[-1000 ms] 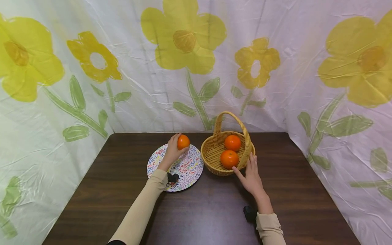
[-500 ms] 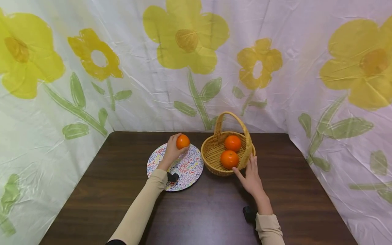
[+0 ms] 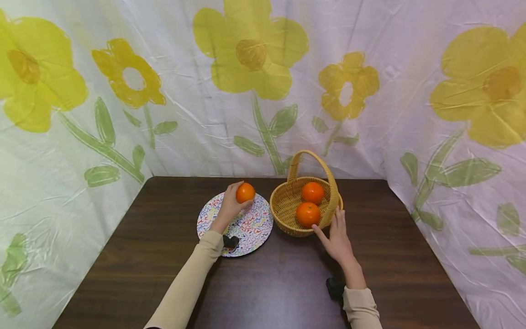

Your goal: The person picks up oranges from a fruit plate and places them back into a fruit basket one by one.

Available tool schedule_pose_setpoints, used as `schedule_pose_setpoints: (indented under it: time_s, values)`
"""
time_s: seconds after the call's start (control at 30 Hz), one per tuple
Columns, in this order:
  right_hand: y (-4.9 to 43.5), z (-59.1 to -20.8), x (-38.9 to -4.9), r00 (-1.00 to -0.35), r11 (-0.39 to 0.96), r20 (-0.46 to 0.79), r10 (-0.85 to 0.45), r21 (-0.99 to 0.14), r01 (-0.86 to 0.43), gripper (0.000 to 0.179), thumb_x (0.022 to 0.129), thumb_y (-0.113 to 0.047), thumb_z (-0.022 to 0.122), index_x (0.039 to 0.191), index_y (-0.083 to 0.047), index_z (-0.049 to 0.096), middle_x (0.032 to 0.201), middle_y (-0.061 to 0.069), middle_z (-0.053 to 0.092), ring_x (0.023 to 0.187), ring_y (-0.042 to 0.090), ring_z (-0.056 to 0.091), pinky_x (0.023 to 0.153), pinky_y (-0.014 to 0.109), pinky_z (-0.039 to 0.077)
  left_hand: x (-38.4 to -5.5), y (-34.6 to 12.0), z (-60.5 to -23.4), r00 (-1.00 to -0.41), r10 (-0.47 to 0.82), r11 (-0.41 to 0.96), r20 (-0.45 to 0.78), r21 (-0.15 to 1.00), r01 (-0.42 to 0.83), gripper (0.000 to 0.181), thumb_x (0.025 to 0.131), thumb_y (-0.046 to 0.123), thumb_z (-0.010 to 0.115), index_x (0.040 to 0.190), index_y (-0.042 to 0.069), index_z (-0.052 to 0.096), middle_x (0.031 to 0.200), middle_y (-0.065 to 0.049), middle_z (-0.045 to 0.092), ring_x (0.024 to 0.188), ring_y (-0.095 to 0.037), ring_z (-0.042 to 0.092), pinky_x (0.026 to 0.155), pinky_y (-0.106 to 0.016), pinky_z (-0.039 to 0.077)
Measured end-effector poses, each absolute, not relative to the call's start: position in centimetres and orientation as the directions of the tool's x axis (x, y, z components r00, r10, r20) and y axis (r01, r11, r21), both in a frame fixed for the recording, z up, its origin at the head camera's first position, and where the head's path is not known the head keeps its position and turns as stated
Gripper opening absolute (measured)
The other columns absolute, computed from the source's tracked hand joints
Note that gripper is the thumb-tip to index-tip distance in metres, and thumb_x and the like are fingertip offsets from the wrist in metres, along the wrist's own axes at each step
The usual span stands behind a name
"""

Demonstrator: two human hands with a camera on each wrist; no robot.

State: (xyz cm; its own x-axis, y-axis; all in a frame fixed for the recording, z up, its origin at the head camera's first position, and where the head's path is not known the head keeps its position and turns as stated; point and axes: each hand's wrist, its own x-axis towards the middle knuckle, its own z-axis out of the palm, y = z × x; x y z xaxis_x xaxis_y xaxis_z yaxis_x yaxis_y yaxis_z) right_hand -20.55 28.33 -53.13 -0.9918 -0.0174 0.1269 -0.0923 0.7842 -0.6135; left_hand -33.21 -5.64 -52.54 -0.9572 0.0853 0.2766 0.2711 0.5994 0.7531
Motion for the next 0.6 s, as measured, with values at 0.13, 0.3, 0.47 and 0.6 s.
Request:
schedule_pose_setpoints:
  time_s: [0.13,0.3,0.47,0.6]
  values:
    - [28.3,-53.1,-20.5,-0.991,0.784,0.129,-0.019,-0.614,-0.095,0.089,0.092,-0.05,0.049,0.148,-0.02,-0.014,0.154,0.007,-0.017,0.139,0.029,-0.021,0.098,0.07,0.018,-32.9,-5.7,-52.5,-0.957,0.087,0.58,0.277,0.767,0.275,0.07,0.076,0.024,0.077,0.137,0.015,0.044,0.134,-0.013,0.041,0.116,-0.032,0.046,0.093,-0.049,0.045]
    - [28.3,-53.1,-20.5,-0.991,0.786,0.13,-0.016,-0.611,-0.092,0.089,0.092,-0.05,0.048,0.148,-0.019,-0.014,0.154,0.007,-0.017,0.14,0.032,-0.018,0.098,0.07,0.019,-32.4,-5.6,-52.4,-0.953,0.101,0.583,0.287,0.759,0.291,0.069,0.076,0.023,0.077,0.136,0.013,0.044,0.133,-0.013,0.042,0.116,-0.032,0.047,0.094,-0.048,0.045]
    - [28.4,-53.2,-20.5,-0.991,0.785,0.132,-0.015,-0.613,-0.093,0.09,0.091,-0.05,0.049,0.147,-0.019,-0.015,0.154,0.007,-0.018,0.14,0.033,-0.016,0.098,0.07,0.018,-31.8,-5.5,-52.4,-0.945,0.11,0.585,0.307,0.749,0.311,0.069,0.075,0.024,0.078,0.135,0.012,0.046,0.132,-0.014,0.045,0.115,-0.033,0.048,0.093,-0.049,0.045]
    - [28.4,-53.3,-20.6,-0.99,0.785,0.138,-0.016,-0.612,-0.098,0.09,0.091,-0.05,0.049,0.148,-0.019,-0.014,0.154,0.007,-0.017,0.14,0.034,-0.015,0.098,0.07,0.019,-31.5,-5.4,-52.4,-0.941,0.116,0.594,0.317,0.738,0.321,0.069,0.075,0.027,0.078,0.135,0.012,0.046,0.131,-0.013,0.045,0.114,-0.032,0.049,0.092,-0.048,0.046]
